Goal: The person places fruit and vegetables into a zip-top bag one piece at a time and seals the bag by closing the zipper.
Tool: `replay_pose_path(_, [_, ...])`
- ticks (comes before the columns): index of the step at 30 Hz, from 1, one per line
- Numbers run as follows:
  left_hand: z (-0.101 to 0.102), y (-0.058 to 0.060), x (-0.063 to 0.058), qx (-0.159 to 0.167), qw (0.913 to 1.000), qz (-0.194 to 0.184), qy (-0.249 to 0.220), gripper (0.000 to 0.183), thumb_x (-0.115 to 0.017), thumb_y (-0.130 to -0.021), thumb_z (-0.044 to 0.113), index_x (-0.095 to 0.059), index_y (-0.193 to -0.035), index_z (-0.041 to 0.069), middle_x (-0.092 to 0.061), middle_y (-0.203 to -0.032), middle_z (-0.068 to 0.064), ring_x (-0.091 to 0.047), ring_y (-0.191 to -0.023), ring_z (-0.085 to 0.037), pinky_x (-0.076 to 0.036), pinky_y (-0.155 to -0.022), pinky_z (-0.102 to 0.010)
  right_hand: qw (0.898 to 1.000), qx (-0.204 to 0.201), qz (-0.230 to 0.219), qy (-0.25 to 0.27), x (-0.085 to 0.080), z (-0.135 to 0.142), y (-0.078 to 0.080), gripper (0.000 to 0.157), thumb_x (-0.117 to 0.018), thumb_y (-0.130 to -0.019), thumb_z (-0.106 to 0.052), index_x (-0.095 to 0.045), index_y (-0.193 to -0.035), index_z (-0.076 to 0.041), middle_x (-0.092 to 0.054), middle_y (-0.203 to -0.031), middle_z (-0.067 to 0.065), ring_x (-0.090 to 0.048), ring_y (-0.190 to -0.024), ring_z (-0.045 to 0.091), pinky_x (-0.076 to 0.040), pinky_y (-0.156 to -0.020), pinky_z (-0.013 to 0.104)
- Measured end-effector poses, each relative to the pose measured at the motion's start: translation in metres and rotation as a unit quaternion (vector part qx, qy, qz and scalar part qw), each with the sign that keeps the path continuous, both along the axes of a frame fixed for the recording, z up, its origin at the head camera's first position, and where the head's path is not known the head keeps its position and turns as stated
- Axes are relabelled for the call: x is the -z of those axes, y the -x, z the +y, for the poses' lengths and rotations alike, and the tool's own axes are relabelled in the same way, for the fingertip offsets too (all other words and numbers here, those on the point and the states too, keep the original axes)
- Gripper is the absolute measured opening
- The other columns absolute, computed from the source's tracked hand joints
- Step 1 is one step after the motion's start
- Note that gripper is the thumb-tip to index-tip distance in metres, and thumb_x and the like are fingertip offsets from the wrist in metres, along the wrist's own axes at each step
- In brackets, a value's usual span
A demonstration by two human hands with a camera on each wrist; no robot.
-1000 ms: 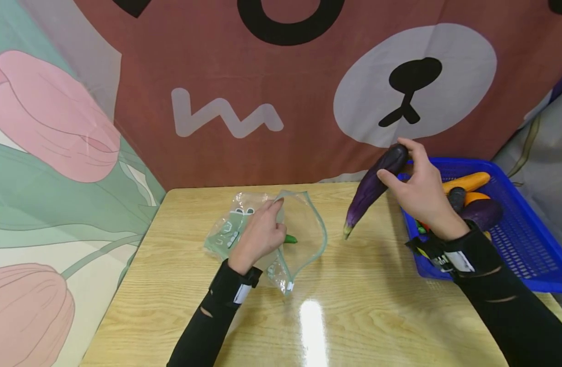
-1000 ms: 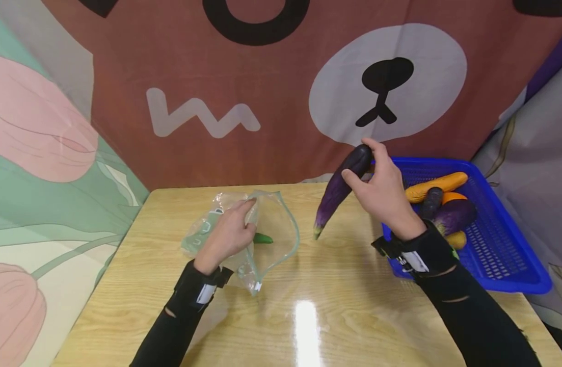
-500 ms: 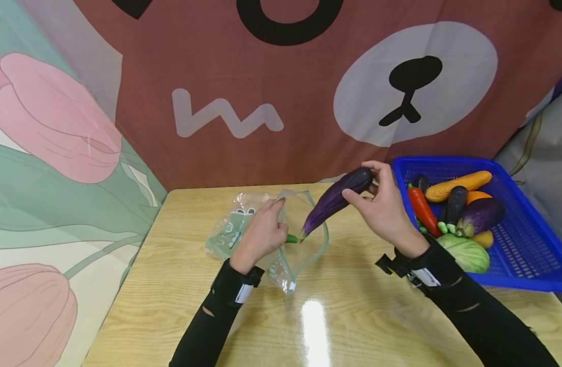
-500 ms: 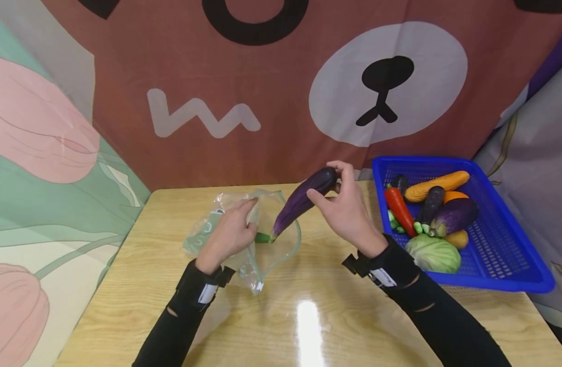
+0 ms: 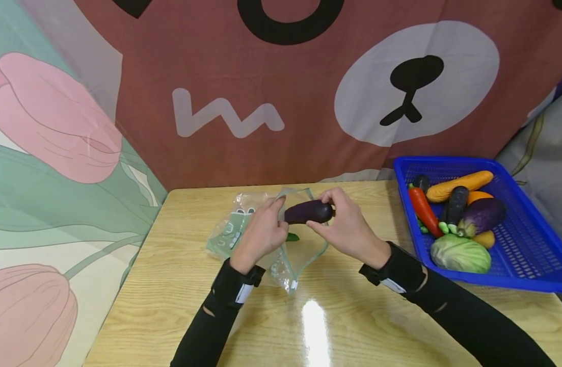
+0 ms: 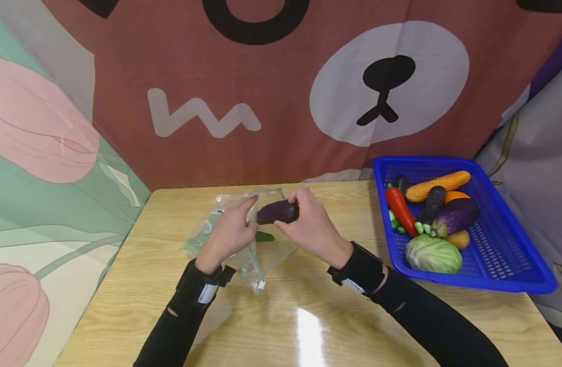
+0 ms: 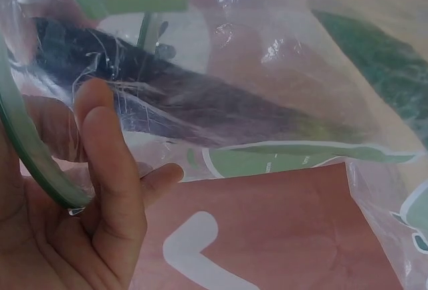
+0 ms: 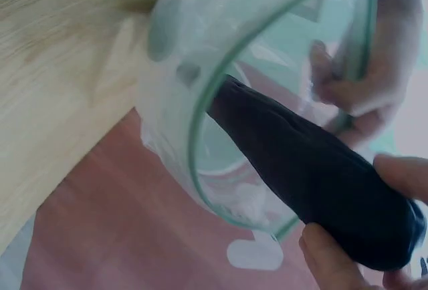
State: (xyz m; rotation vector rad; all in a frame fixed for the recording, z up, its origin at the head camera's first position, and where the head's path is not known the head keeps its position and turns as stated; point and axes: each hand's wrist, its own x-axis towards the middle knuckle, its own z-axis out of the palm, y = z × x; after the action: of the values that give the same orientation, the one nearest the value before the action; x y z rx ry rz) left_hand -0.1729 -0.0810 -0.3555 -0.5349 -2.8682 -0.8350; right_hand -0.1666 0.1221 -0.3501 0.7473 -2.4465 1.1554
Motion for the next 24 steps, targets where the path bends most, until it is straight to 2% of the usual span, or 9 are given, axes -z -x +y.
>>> replay_pose_path(3, [0.000, 0.000, -0.001, -0.002, 1.0000, -0.003, -0.002, 0.057, -0.051, -0.084, 0.006, -0.044, -0.141, 0.002, -0.044, -0.139, -0.017, -0.053, -0.080, -0.018, -0.039, -0.061, -0.031, 0.999, -0.011, 0.022, -0.039, 0.007, -0.006, 0.004, 0.048, -0.083, -0.071, -0.010, -0.045, -0.101, -0.003, -0.054, -0.105, 0.013, -0.056, -0.088, 0.023, -0.048, -0.069, 0.034])
replay_pose_path(6, [0.001, 0.000, 0.000, 0.000, 1.0000, -0.002, -0.003, 0.058, -0.052, -0.084, 0.005, -0.044, -0.140, 0.002, -0.044, -0.139, -0.016, -0.055, -0.092, -0.021, -0.041, -0.067, -0.032, 0.996, -0.023, 0.038, -0.078, 0.016, -0.010, 0.005, 0.048, -0.081, -0.073, -0.011, -0.050, -0.108, -0.001, -0.056, -0.106, 0.014, -0.059, -0.092, 0.025, -0.050, -0.074, 0.034])
replay_pose_path(11, [0.001, 0.000, 0.001, 0.009, 0.9999, 0.004, -0.004, 0.056, -0.051, -0.084, 0.003, -0.044, -0.140, 0.000, -0.044, -0.139, -0.018, -0.056, -0.090, -0.023, -0.042, -0.068, -0.034, 0.985, -0.047, 0.068, -0.151, 0.029, -0.015, 0.006, 0.047, -0.078, -0.077, -0.012, -0.056, -0.117, 0.001, -0.060, -0.113, 0.016, -0.060, -0.100, 0.027, -0.051, -0.078, 0.034])
replay_pose_path(14, [0.002, 0.000, 0.000, 0.011, 0.9999, 0.009, -0.002, 0.056, -0.051, -0.084, 0.003, -0.045, -0.139, 0.001, -0.044, -0.139, -0.018, -0.057, -0.100, -0.026, -0.045, -0.076, -0.037, 0.978, -0.056, 0.088, -0.181, 0.033, -0.019, 0.008, 0.043, -0.077, -0.078, -0.014, -0.059, -0.114, 0.000, -0.062, -0.113, 0.015, -0.060, -0.101, 0.028, -0.051, -0.078, 0.034])
replay_pose_path(17, [0.003, 0.000, -0.002, 0.012, 0.9999, 0.012, -0.001, 0.055, -0.050, -0.084, 0.003, -0.046, -0.139, 0.002, -0.044, -0.140, -0.017, -0.053, -0.115, -0.030, -0.044, -0.084, -0.039, 0.973, -0.064, 0.104, -0.198, 0.036, -0.023, 0.012, 0.037, -0.077, -0.078, -0.013, -0.062, -0.109, 0.000, -0.061, -0.108, 0.013, -0.060, -0.096, 0.025, -0.051, -0.075, 0.032])
replay_pose_path(21, [0.004, -0.001, -0.004, 0.015, 0.9998, 0.008, -0.007, 0.055, -0.049, -0.084, 0.003, -0.046, -0.139, 0.002, -0.043, -0.141, -0.018, -0.053, -0.114, -0.031, -0.043, -0.075, -0.037, 0.969, -0.076, 0.109, -0.207, 0.042, -0.029, 0.018, 0.025, -0.074, -0.080, -0.006, -0.065, -0.102, 0.000, -0.058, -0.099, 0.011, -0.058, -0.085, 0.021, -0.050, -0.069, 0.029])
replay_pose_path(24, [0.005, -0.002, -0.003, 0.018, 0.9998, 0.004, -0.009, 0.054, -0.049, -0.083, 0.003, -0.047, -0.138, 0.000, -0.043, -0.141, -0.019, -0.052, -0.116, -0.032, -0.041, -0.075, -0.037, 0.971, -0.084, 0.087, -0.207, 0.044, -0.033, 0.022, 0.020, -0.070, -0.081, 0.002, -0.065, -0.100, -0.001, -0.057, -0.097, 0.011, -0.057, -0.082, 0.021, -0.049, -0.068, 0.029])
